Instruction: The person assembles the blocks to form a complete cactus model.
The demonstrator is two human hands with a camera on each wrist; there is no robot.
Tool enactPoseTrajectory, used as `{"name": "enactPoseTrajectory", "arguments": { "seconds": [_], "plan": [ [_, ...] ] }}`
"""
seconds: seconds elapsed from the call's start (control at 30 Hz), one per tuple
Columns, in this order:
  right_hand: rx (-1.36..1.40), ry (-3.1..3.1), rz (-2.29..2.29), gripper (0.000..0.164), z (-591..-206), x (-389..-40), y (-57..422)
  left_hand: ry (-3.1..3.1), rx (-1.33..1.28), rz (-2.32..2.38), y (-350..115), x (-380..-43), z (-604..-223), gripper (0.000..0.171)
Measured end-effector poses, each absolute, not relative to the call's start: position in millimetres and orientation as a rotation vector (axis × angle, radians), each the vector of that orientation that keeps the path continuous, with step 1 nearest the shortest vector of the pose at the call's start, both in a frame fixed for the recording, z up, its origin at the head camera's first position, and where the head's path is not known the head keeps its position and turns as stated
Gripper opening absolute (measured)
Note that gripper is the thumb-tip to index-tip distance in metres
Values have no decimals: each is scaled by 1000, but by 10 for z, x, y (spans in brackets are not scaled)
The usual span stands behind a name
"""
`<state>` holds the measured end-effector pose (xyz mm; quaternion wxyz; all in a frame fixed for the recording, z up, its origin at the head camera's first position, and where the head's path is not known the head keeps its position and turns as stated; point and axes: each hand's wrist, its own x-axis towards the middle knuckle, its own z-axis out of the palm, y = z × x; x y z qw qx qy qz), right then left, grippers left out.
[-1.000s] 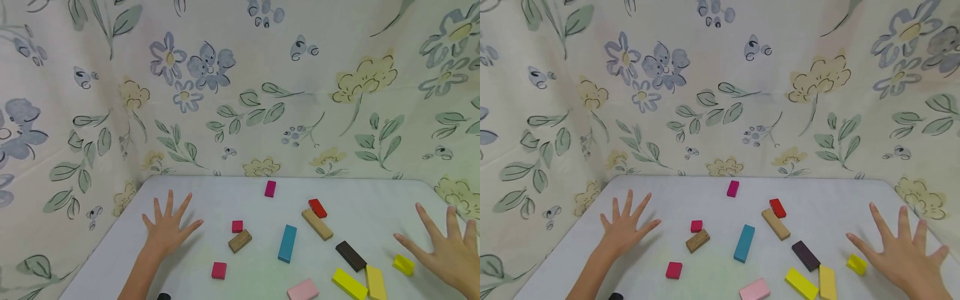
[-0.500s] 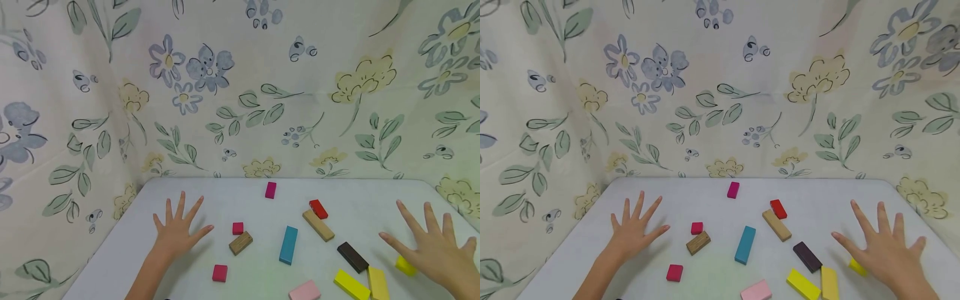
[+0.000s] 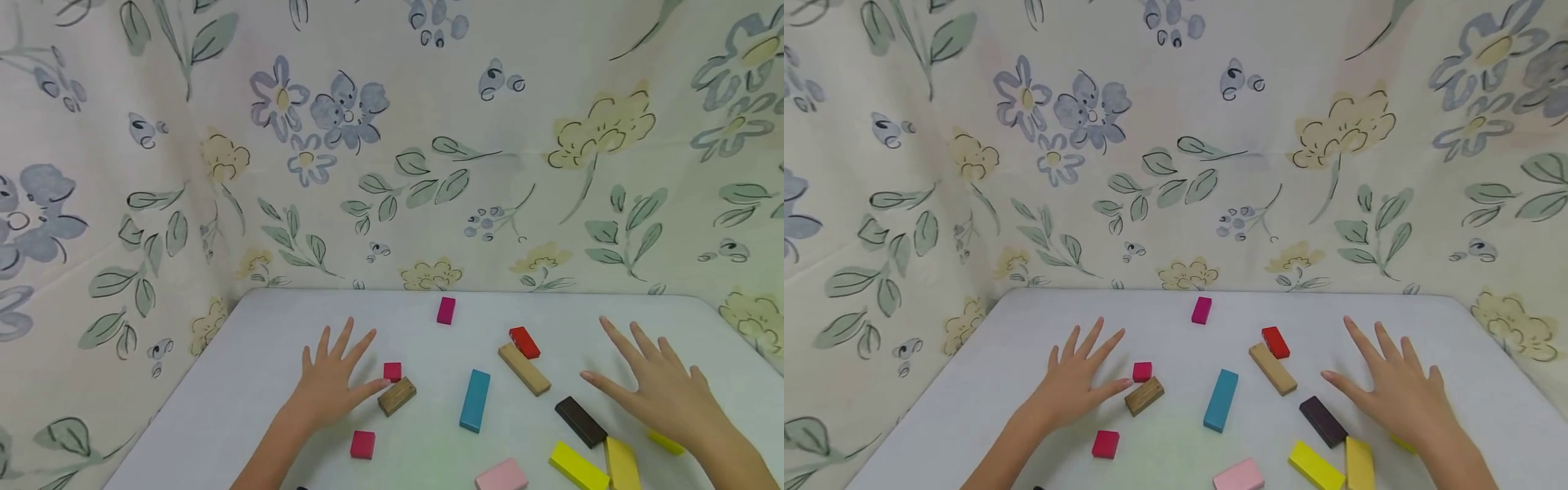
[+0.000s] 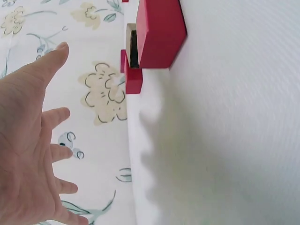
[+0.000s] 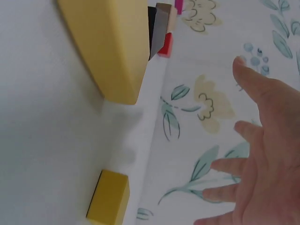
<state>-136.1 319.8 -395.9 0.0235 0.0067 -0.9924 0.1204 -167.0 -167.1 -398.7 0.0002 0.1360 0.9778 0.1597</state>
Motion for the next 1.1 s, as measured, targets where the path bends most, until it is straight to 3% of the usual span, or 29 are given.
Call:
{"name": "enactPoseTrajectory", "arguments": {
  "seconds": [0.2, 0.37, 0.6, 0.9, 1.1],
  "plan": [
    [130, -3056, 450, 104, -3917, -1444, 3029, 3000, 503, 567, -1465, -1679, -4012, 87],
    [189, -3047, 574, 100, -3904, -1480, 2896, 2936, 568, 596, -1301, -1711, -4022, 97],
    [321, -2979, 728, 85, -3897, -1532, 2736, 2843, 676, 686, -1116, -1743, -3999, 106],
    [374, -2948, 892, 55, -3917, -1658, 2552, 2651, 768, 916, -963, -1764, -4029, 93],
    [389, -2999, 1024, 49, -3923, -1764, 2497, 2564, 736, 1017, -803, -1774, -4050, 82]
  ]
}}
